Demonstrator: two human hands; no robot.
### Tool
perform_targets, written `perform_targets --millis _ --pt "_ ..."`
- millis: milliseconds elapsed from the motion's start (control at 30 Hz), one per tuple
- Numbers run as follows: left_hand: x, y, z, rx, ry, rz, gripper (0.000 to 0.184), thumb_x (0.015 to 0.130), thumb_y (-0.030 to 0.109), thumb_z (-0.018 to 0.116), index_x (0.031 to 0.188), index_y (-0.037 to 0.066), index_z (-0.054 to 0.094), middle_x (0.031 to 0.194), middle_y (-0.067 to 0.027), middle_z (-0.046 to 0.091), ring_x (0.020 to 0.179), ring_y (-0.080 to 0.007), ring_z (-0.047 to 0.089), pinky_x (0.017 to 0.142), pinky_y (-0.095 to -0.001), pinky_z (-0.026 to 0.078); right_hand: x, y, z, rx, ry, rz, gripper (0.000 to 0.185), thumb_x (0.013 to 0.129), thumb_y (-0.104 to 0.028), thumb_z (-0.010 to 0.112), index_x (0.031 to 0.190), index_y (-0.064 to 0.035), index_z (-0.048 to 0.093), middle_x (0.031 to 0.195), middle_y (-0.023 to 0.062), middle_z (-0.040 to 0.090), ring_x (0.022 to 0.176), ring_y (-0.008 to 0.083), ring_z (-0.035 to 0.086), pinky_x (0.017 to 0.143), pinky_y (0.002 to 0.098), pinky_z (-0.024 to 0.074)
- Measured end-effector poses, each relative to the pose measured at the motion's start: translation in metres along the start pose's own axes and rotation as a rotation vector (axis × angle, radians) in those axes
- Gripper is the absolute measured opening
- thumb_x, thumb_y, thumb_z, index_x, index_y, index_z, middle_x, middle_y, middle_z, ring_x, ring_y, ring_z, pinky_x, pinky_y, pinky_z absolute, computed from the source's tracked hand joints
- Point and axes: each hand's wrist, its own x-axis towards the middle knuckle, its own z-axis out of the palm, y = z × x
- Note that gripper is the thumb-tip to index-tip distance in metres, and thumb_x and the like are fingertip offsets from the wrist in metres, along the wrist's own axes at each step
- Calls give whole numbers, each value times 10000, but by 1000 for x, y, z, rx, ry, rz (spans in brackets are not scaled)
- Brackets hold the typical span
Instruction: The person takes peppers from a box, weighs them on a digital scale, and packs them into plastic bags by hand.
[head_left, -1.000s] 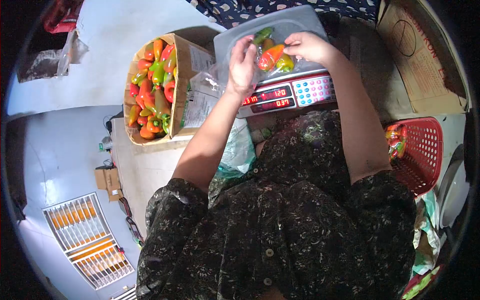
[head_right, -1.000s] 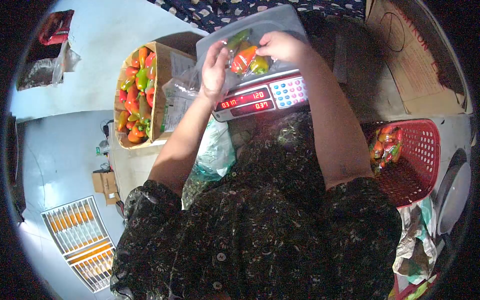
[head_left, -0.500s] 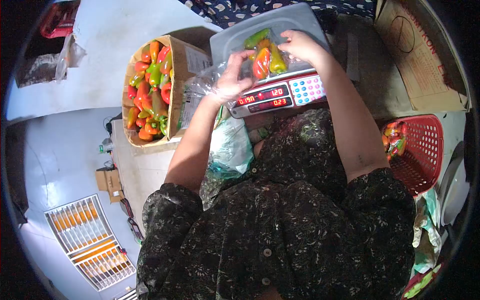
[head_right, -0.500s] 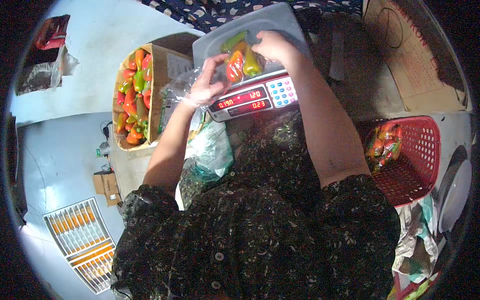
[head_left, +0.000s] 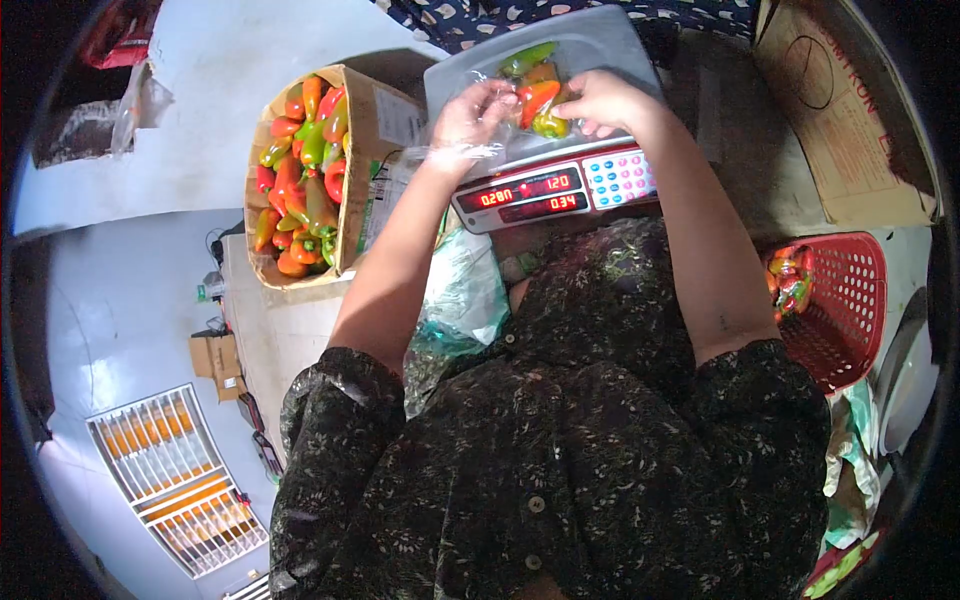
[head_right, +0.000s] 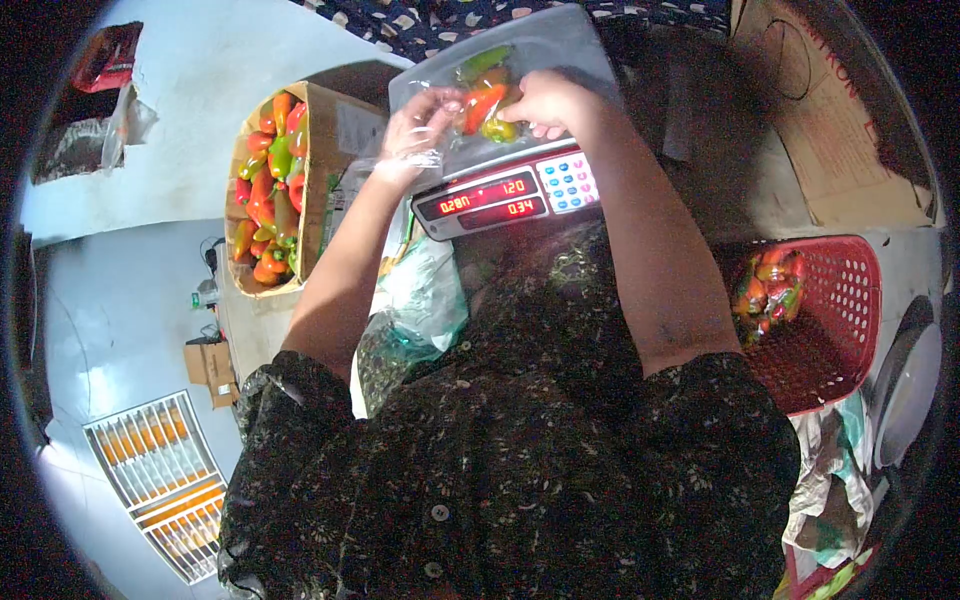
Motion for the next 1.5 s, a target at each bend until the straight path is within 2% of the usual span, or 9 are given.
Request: perform_targets --millis 233,333,367,467,767,967,1133,1167,1500 --pt "1 -15 4 -485 -84 37 412 786 164 642 1166 58 522 1087 -77 589 975 -173 556 859 -293 441 1 3 -2 119 70 1 779 786 -294 685 1374 19 281 1113 178 579 693 185 621 544 303 511" --pt "-4 -9 6 -208 -107 138 522 726 137 674 1213 96 490 1173 -97 533 1046 -221 530 912 -328 427 2 0 -2 102 65 17 784 776 -297 688 1374 16 289 1099 176 585 690 184 620 542 304 508" --pt "-4 -4 10 27 -67 205 537 756 55 648 1254 158 476 1116 -70 532 895 -175 552 777 -312 475 2 -2 -1 82 71 22 788 771 -297 690 1374 16 291 1094 175 588 687 183 619 541 303 507" --pt "-3 14 13 221 -22 280 529 748 87 682 1240 154 498 1133 -85 537 943 -228 558 806 -334 476 0 -6 0 42 100 22 787 752 -294 696 1366 14 312 1050 172 604 669 170 613 523 296 496" --pt "9 -5 26 320 248 549 365 668 5 653 1009 134 661 1133 -134 500 1037 -324 519 909 -377 427 4 -2 9 -30 220 -105 767 709 -232 726 1338 13 363 720 100 617 526 152 561 432 293 437" --pt "19 4 17 353 250 642 350 670 -9 657 1009 70 618 1101 -163 533 1008 -335 524 883 -390 430 8 -2 10 -52 215 -81 724 719 -211 721 1318 19 387 759 107 627 532 150 561 444 291 442" --pt "44 -13 20 54 309 191 314 713 62 705 970 -17 543 1009 -156 607 916 -223 593 808 -317 468 15 5 9 37 232 -71 725 722 -189 709 1330 18 375 882 130 635 564 160 570 501 296 464" --pt "44 -15 22 70 373 244 262 745 72 692 961 12 557 907 -108 638 831 -188 613 762 -312 481 15 5 9 55 226 -79 725 723 -185 707 1333 17 372 906 134 635 570 162 570 512 299 468" --pt "40 -6 -3 323 130 415 249 791 19 573 1037 33 604 1006 -163 635 927 -283 624 802 -339 478 21 17 -6 -105 534 -112 584 721 -129 670 1272 -52 494 1175 172 567 985 270 599 844 325 469"
